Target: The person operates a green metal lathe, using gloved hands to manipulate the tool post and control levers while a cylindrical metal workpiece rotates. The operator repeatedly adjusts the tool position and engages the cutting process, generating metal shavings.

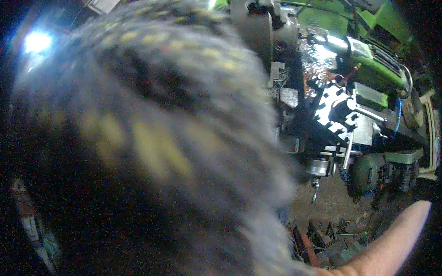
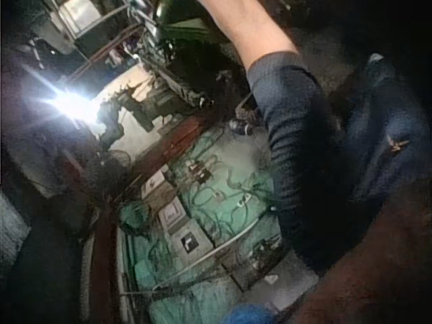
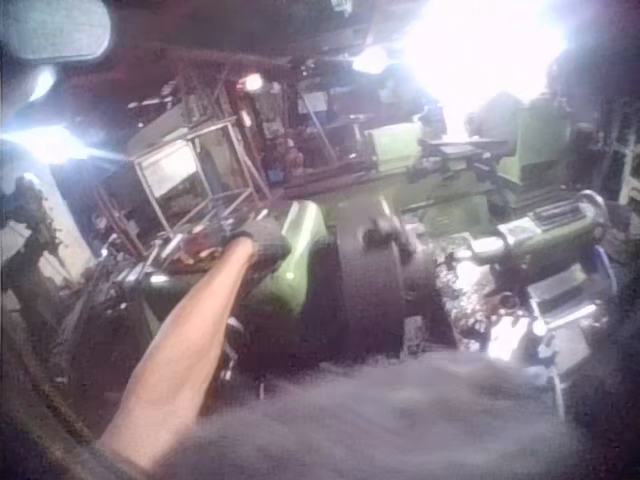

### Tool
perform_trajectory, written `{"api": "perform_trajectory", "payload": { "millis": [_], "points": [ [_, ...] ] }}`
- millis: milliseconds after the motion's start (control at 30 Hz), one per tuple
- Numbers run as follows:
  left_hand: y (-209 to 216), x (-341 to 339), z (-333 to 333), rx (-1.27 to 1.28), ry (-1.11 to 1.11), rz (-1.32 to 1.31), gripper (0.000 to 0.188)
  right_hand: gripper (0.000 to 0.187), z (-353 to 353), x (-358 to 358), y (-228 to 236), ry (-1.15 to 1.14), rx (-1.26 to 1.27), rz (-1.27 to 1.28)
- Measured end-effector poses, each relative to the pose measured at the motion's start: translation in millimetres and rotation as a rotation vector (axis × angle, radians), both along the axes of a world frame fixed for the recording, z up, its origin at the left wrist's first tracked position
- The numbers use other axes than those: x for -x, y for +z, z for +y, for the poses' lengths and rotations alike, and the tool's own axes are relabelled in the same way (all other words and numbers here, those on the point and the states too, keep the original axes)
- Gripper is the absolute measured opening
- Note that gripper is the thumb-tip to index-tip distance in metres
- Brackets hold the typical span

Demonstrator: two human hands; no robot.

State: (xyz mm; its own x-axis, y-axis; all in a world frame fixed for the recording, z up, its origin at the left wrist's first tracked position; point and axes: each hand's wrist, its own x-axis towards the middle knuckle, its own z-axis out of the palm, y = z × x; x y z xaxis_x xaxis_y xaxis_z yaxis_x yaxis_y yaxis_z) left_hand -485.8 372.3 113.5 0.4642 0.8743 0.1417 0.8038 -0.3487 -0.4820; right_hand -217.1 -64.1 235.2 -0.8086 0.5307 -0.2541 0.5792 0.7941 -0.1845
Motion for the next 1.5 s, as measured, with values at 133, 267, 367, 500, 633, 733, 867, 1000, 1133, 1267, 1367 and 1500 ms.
{"api": "perform_trajectory", "payload": {
  "millis": [133,267,367,500,633,733,867,1000,1133,1267,1367,1500],
  "points": [
    [-8.5,-13.5,-7.7,0.057,-0.040,-0.024,0.032,0.021,7.4,-5.5,-6.0,0.023,0.051,-0.004],
    [-0.5,-3.5,-14.9,0.067,-0.051,0.001,0.029,0.022,3.6,-10.5,-7.7,0.040,0.072,0.013],
    [14.1,0.3,-27.5,0.077,-0.068,0.040,0.027,0.023,-5.3,-23.2,-7.1,0.045,0.073,0.039],
    [23.7,10.5,-32.1,0.092,-0.158,0.072,0.025,0.024,-3.8,-21.1,-6.8,0.021,0.086,0.056],
    [33.6,17.8,-34.4,0.099,-0.313,0.153,0.024,0.025,-2.8,-44.0,-14.7,-0.029,0.074,0.058],
    [48.9,29.2,-27.6,0.080,-0.475,0.209,0.023,0.026,-3.0,-71.0,-29.2,-0.131,0.059,0.012],
    [47.8,27.6,-20.9,-0.032,-0.515,0.255,0.024,0.019,-23.9,-141.3,-79.6,-0.344,0.005,0.034],
    [30.0,12.8,-31.0,-0.061,-0.248,0.150,0.038,0.021,-33.6,-226.2,-136.2,-0.751,-0.030,-0.195],
    [13.7,106.8,-58.3,-0.219,0.082,-0.184,0.041,0.034,4.0,-293.5,-196.6,-1.103,0.066,0.146],
    [20.7,-3.7,-83.5,-0.123,0.010,-0.643,0.043,0.040,4.7,-338.0,-241.8,-1.358,-0.187,0.287],
    [-12.1,-1.2,-131.4,-0.327,-0.301,-0.657,0.050,0.042,44.0,-363.1,-296.9,-1.379,-0.310,0.362],
    [-73.5,-46.2,-277.3,-0.372,-0.062,-0.750,0.049,0.039,58.1,-350.0,-325.3,-1.542,-0.440,0.249]
  ]
}}
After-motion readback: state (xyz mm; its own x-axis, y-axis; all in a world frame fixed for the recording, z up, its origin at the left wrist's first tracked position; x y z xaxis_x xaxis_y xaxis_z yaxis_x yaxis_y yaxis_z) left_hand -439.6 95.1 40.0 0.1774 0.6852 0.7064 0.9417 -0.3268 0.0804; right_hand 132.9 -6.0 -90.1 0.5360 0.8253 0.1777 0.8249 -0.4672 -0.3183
